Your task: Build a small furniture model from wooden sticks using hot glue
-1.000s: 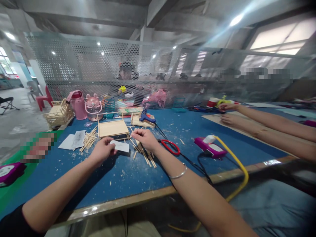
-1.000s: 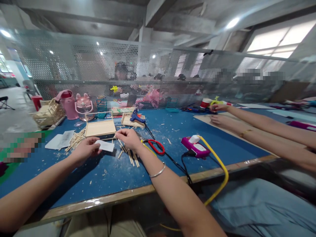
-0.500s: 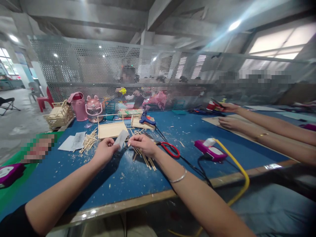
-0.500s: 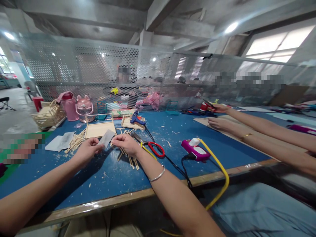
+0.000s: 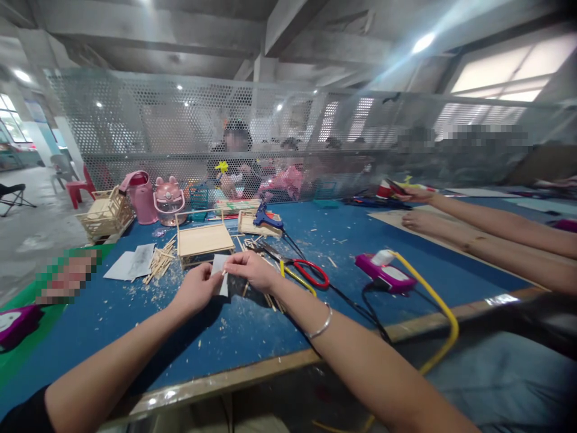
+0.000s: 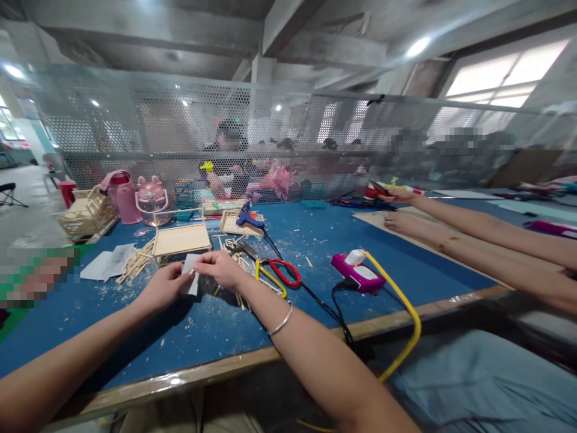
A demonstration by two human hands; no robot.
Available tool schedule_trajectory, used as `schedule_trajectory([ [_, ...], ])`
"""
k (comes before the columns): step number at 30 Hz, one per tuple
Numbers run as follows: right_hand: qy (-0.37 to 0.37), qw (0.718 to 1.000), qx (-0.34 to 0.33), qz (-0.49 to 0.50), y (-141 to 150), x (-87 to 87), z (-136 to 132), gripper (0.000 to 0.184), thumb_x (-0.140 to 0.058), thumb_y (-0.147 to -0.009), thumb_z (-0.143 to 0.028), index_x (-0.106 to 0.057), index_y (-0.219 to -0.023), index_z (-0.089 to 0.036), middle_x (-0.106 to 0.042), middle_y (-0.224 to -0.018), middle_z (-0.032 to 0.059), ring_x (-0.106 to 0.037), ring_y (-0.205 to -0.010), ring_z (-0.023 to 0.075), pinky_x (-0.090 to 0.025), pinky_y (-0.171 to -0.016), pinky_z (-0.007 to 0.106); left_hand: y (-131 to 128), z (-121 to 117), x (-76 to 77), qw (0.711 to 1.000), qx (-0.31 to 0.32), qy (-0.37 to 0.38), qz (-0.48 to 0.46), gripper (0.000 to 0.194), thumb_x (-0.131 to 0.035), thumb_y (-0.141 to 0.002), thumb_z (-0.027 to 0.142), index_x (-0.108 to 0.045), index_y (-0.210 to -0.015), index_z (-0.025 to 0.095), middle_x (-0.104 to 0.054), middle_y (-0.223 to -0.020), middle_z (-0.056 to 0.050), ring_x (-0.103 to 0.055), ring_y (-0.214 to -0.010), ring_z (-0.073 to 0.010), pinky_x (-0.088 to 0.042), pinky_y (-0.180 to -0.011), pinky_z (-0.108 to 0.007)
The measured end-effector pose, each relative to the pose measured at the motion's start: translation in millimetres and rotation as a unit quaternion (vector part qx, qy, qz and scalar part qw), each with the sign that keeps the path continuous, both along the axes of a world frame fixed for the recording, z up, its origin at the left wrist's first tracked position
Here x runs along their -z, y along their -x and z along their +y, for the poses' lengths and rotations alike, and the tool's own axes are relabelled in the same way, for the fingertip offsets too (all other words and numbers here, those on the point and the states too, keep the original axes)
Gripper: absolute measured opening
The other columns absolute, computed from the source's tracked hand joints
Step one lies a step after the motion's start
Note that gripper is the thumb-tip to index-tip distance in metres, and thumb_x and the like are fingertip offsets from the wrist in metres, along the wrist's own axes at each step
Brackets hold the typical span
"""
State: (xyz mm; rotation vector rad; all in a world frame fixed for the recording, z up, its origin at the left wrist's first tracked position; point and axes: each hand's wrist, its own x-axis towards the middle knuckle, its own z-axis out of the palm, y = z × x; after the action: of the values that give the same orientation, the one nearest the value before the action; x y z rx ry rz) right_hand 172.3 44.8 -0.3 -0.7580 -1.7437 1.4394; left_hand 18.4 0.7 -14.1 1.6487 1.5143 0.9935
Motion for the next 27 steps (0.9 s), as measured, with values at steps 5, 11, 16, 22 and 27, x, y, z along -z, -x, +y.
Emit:
schedule_trajectory([
  [5,-0.016,0.992,0.103,0.072,-12.3,-6.6,9.1,0.027,-0.066,-0.059,-0.040,-0.060,-0.062,-0.014,-0.048,-0.052,-0.0048,-0.035,-0.050,0.0066,-0.025,-0.052,0.023,4.6,0.1,-4.8,0.951,-0.011,0.017,0.310,0.029,-0.038,-0.075,0.026,-0.057,-0.056,0.014,-0.060,-0.059,-0.008,-0.056,-0.058,-0.0187,-0.036,-0.054,-0.027],
  [11,-0.028,0.992,0.100,0.076,-16.8,-12.7,6.5,0.024,-0.066,-0.057,-0.037,-0.059,-0.062,-0.014,-0.042,-0.050,-0.0064,-0.033,-0.050,0.0065,-0.024,-0.051,0.023,-13.5,5.8,-9.7,0.922,-0.024,0.063,0.380,0.035,-0.034,-0.078,0.026,-0.064,-0.073,0.011,-0.067,-0.079,-0.017,-0.064,-0.076,-0.0232,-0.043,-0.065,-0.028],
  [16,-0.040,0.992,0.098,0.073,-15.7,-13.8,4.4,0.022,-0.064,-0.059,-0.035,-0.059,-0.063,-0.014,-0.040,-0.048,-0.0071,-0.033,-0.050,0.0066,-0.025,-0.052,0.023,-37.1,13.5,-13.7,0.924,-0.014,0.060,0.377,0.037,-0.032,-0.079,0.027,-0.066,-0.080,0.012,-0.067,-0.087,-0.018,-0.064,-0.083,-0.0259,-0.045,-0.068,-0.031],
  [22,-0.084,0.990,0.102,0.039,-18.4,-11.5,6.1,0.021,-0.060,-0.064,-0.034,-0.059,-0.064,-0.013,-0.046,-0.053,-0.0051,-0.037,-0.052,0.0072,-0.030,-0.054,0.023,-44.1,18.0,-15.6,0.925,-0.013,0.062,0.374,0.039,-0.032,-0.079,0.028,-0.066,-0.089,0.010,-0.067,-0.093,-0.019,-0.064,-0.087,-0.0267,-0.046,-0.070,-0.031],
  [27,-0.160,0.976,0.119,-0.085,-17.5,-8.7,5.6,0.020,-0.055,-0.070,-0.031,-0.061,-0.066,-0.012,-0.052,-0.057,-0.0020,-0.042,-0.055,0.0089,-0.033,-0.056,0.023,-22.4,8.4,-14.0,0.918,0.005,0.080,0.388,0.042,-0.032,-0.079,0.029,-0.067,-0.085,0.008,-0.066,-0.092,-0.022,-0.063,-0.088,-0.0289,-0.046,-0.070,-0.032],
])
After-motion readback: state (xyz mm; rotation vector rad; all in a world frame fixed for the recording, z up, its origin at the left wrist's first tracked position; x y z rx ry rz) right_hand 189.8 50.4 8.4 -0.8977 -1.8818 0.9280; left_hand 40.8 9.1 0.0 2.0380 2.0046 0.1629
